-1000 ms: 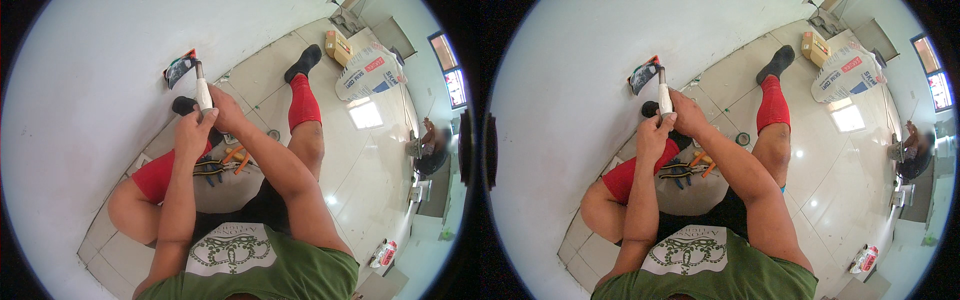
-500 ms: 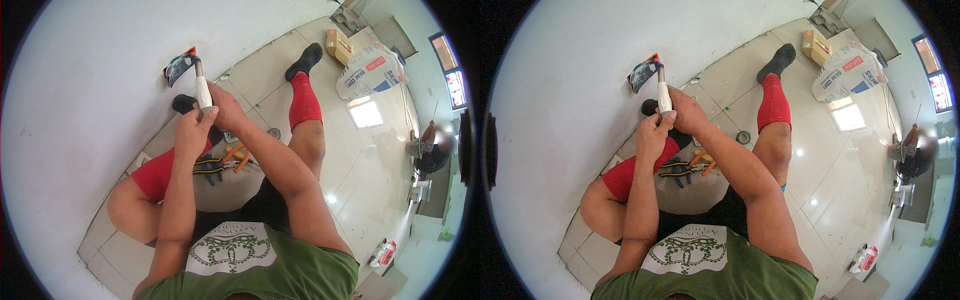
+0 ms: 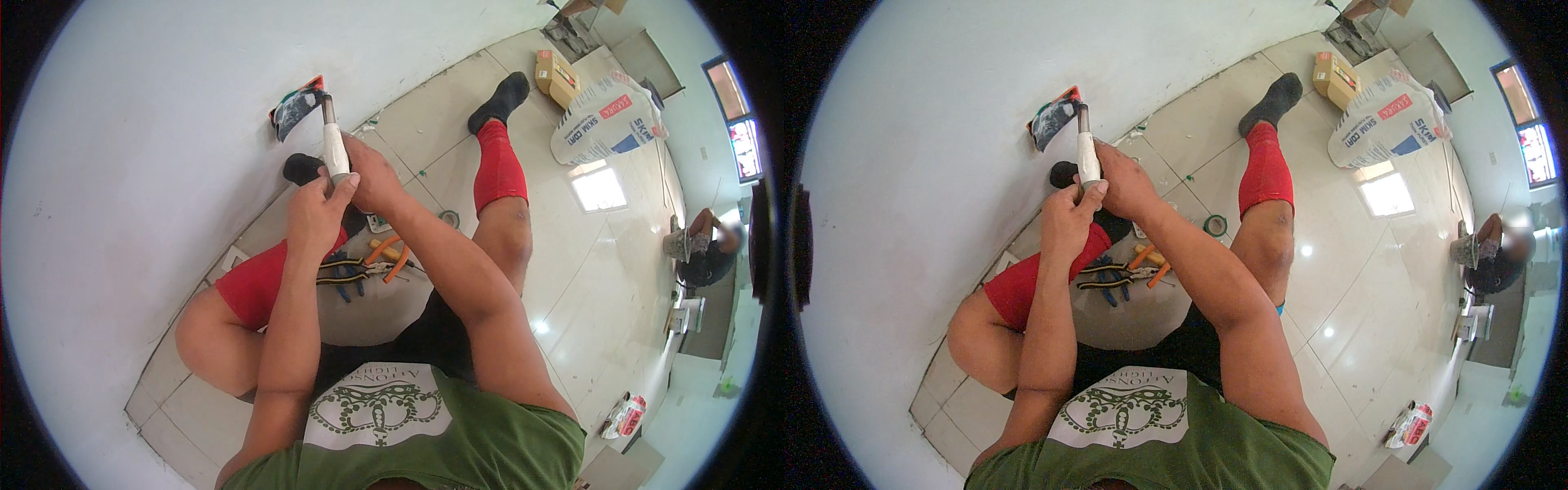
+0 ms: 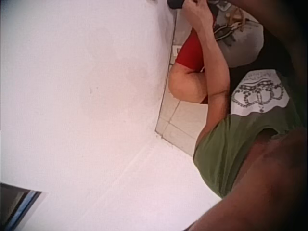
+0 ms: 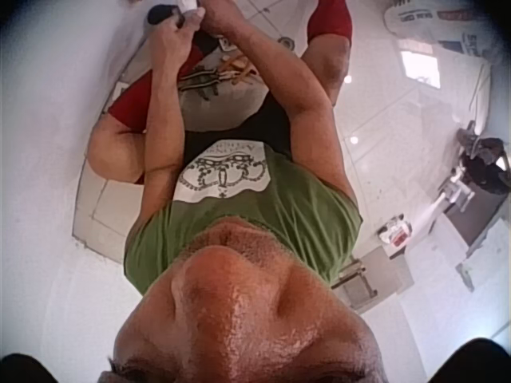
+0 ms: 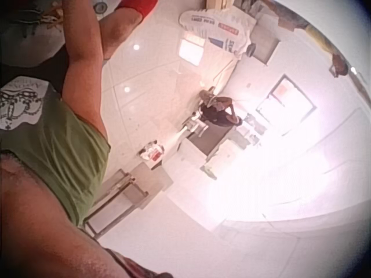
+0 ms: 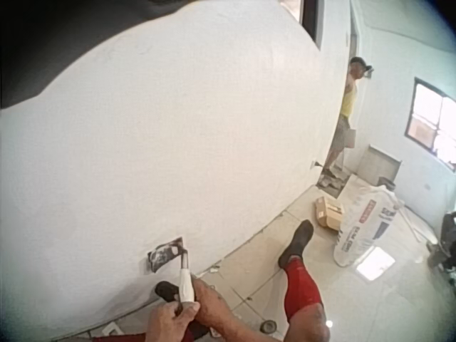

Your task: The recorder is repairing or replacing an electrical outlet on a wall using various tools.

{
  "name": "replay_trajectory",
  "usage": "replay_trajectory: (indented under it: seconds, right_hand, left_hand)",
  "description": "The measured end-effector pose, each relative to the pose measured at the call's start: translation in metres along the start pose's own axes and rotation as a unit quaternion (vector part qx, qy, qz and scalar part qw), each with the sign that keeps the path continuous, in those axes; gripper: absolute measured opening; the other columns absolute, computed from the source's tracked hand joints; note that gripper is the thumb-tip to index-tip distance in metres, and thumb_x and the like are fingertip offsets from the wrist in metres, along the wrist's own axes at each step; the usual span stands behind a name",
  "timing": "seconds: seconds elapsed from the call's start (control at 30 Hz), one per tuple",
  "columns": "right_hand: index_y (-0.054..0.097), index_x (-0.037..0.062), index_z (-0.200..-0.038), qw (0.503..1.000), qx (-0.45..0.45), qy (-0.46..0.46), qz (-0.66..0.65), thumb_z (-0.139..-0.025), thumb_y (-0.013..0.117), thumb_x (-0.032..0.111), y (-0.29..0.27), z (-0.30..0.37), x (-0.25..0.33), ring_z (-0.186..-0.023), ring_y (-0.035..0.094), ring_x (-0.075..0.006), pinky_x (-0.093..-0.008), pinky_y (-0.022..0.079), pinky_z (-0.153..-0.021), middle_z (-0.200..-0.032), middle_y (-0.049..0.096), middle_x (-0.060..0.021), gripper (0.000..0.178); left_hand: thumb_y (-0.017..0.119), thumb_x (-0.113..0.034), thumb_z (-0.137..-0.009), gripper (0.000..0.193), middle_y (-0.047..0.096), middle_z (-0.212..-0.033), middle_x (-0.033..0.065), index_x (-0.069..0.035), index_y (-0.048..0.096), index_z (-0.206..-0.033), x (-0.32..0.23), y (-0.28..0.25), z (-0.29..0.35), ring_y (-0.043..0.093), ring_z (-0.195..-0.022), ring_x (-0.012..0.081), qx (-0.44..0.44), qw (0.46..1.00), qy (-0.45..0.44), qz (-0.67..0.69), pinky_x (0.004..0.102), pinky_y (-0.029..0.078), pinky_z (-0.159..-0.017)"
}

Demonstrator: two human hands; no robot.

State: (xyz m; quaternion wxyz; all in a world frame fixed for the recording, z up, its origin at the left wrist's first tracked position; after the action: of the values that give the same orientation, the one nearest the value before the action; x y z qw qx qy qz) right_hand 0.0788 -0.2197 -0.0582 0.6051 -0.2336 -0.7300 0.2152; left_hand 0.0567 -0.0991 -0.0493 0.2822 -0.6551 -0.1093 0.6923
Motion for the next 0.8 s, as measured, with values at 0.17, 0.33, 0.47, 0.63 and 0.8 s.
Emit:
replay_trajectory:
  seconds: [0.17,0.33,0.47,0.63,0.8]
  right_hand:
    - [0.048,0.0024,-0.143,1.0,-0.008,-0.012,-0.001,-0.088,0.074,0.036,-0.0003,0.0004,0.0044,-0.116,0.062,-0.043,-0.0478,0.051,-0.097,-0.126,0.064,-0.025,0.069]
    - [0.048,0.0026,-0.143,1.0,-0.004,-0.006,-0.007,-0.088,0.074,0.036,0.0005,0.0007,0.0032,-0.116,0.062,-0.043,-0.0474,0.051,-0.096,-0.125,0.064,-0.0254,0.07]
    - [0.048,0.0026,-0.143,1.0,-0.004,-0.001,-0.013,-0.088,0.074,0.036,0.0,0.0024,0.0027,-0.117,0.061,-0.0428,-0.0473,0.05,-0.098,-0.126,0.063,-0.0252,0.07]
    - [0.048,0.0026,-0.143,1.0,0.002,0.0,-0.024,-0.088,0.074,0.036,-0.0004,0.004,0.007,-0.119,0.06,-0.0422,-0.0467,0.05,-0.099,-0.128,0.063,-0.0247,0.07]
    - [0.048,0.0029,-0.143,1.0,0.005,0.013,-0.012,-0.088,0.074,0.035,-0.0016,0.0041,0.0084,-0.119,0.06,-0.0416,-0.0465,0.05,-0.099,-0.128,0.063,-0.0246,0.069]
  left_hand:
    - [0.065,-0.057,-0.095,0.061,0.058,-0.059,0.0056,0.001,0.069,-0.077,0.0062,-0.0014,-0.0022,0.054,-0.057,0.0162,-0.023,1.0,0.021,-0.004,0.0344,0.043,-0.058]
    - [0.065,-0.057,-0.095,0.061,0.058,-0.06,0.006,0.001,0.068,-0.077,0.006,-0.0021,-0.0013,0.055,-0.058,0.0166,-0.032,0.999,0.026,0.0,0.0351,0.043,-0.059]
    - [0.064,-0.058,-0.095,0.062,0.059,-0.062,0.0071,0.001,0.069,-0.077,0.0035,-0.0011,0.0011,0.056,-0.059,0.018,-0.023,0.999,0.024,-0.004,0.0361,0.044,-0.06]
    - [0.064,-0.058,-0.095,0.061,0.06,-0.062,0.007,0.001,0.069,-0.078,0.0055,-0.0016,0.0037,0.057,-0.059,0.0189,-0.025,1.0,0.014,0.0,0.0363,0.044,-0.061]
    - [0.065,-0.058,-0.094,0.061,0.059,-0.061,0.0063,0.0,0.07,-0.079,0.0098,-0.0007,0.0021,0.056,-0.059,0.0174,-0.02,1.0,0.002,0.004,0.0353,0.044,-0.061]
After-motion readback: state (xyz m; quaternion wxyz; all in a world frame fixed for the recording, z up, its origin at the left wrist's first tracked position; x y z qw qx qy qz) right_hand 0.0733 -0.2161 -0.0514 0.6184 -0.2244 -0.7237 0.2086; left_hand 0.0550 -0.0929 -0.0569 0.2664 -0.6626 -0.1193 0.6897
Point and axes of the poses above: each hand's wrist, its own z-axis away from the middle knuckle, its own y-axis out of the palm, x = y × z, the point moved 10 cm from there along -z, towards the middle knuckle
